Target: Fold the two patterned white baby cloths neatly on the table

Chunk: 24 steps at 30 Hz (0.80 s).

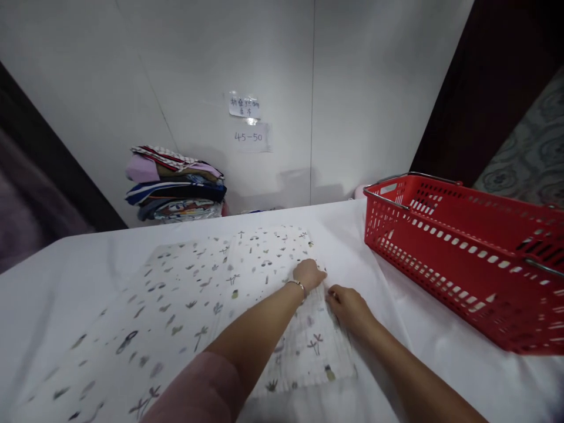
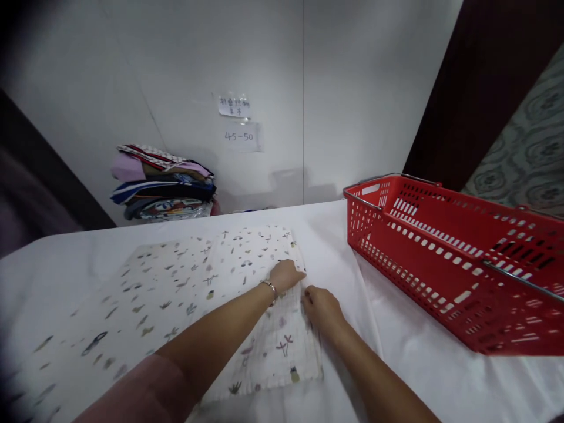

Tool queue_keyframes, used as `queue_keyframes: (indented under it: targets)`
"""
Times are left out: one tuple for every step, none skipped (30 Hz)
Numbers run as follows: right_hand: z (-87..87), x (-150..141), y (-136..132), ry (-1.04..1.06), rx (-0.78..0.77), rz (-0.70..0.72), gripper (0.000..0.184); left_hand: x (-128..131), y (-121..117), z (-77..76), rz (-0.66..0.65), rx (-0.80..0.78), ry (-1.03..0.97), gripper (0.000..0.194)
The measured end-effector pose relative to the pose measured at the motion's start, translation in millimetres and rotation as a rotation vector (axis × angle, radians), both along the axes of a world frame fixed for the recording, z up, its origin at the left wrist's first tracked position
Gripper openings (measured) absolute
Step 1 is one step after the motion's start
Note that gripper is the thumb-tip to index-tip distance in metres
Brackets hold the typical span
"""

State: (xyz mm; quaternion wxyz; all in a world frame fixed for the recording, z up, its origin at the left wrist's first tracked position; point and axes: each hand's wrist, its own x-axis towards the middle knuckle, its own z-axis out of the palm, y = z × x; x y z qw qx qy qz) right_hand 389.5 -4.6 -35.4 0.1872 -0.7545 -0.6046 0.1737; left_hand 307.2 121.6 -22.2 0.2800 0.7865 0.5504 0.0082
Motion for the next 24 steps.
queue_keyframes:
  targets:
    - [0.5,-1,-2,0.003,-0.014,0.006,0.02,0,2,-0.7,0.008,-0.006,0.009,0.035]
    - [1.1,-1,-3,-0.001,-0.03,0.008,0.02,1,5,-1.3,0.016,-0.015,0.017,0.032]
    - [1.7,-2,-3,-0.01,-0.043,0.009,0.018,1,7,-1.8,0.023,-0.03,0.023,0.03]
    - [2.2,-2,-3,-0.019,-0.052,0.011,0.017,1,10,-2.3,0.027,-0.052,0.027,0.027]
    - [2.5,-3,-3,-0.023,-0.06,0.012,0.015,1,12,-2.6,0.029,-0.078,0.027,0.026]
    - [2.7,-3,-2,-0.019,-0.066,0.011,0.014,1,13,-2.9,0.032,-0.103,0.022,0.025]
    - [2.8,-3,-2,-0.007,-0.074,0.01,0.013,1,15,-2.9,0.036,-0.124,0.015,0.024]
    - [2.7,-2,-2,0.006,-0.079,0.013,0.012,0,16,-2.6,0.041,-0.142,0.003,0.023]
    - [2.7,-2,-2,0.02,-0.08,0.018,0.011,-1,16,-2.1,0.046,-0.159,-0.013,0.022]
    - [2.7,-2,-2,0.03,-0.076,0.022,0.01,-2,16,-1.2,0.052,-0.177,-0.034,0.019]
    - [2.8,-2,-2,0.038,-0.067,0.026,0.01,-4,16,0.0,0.057,-0.197,-0.06,0.017]
    - [3.0,-2,-2,0.045,-0.054,0.032,0.01,-6,15,1.5,0.063,-0.216,-0.09,0.014]
    - [3.4,-2,-2,0.052,-0.041,0.037,0.01,-9,14,3.2,0.068,-0.237,-0.121,0.012]
    - [3.9,-2,-2,0.061,-0.033,0.038,0.01,-11,13,5.0,0.074,-0.257,-0.151,0.011]
    - [4.2,-3,-3,0.068,-0.025,0.04,0.01,-13,13,6.8,0.08,-0.277,-0.179,0.011]
    - [4.5,-3,-3,0.074,-0.014,0.046,0.01,-15,12,8.6,0.086,-0.295,-0.204,0.011]
    - [4.5,-4,-3,0.077,0.004,0.059,0.011,-17,11,10.1,0.094,-0.312,-0.225,0.012]
    - [4.2,-4,-4,0.08,0.03,0.076,0.011,-18,11,11.4,0.101,-0.327,-0.245,0.013]
    - [3.7,-5,-4,0.081,0.062,0.1,0.011,-18,11,12.4,0.11,-0.34,-0.263,0.013]
    - [3.0,-5,-4,0.083,0.096,0.127,0.012,-19,10,13.0,0.119,-0.349,-0.277,0.013]
    - [2.2,-6,-4,0.086,0.125,0.151,0.012,-19,10,13.2,0.128,-0.356,-0.288,0.013]
    - [1.5,-6,-4,0.096,0.146,0.167,0.012,-18,10,13.1,0.138,-0.362,-0.296,0.013]
    - [1.0,-7,-4,0.116,0.16,0.178,0.012,-18,10,12.8,0.146,-0.367,-0.301,0.013]
    - [0.8,-7,-4,0.143,0.169,0.186,0.012,-18,10,12.3,0.154,-0.37,-0.306,0.012]
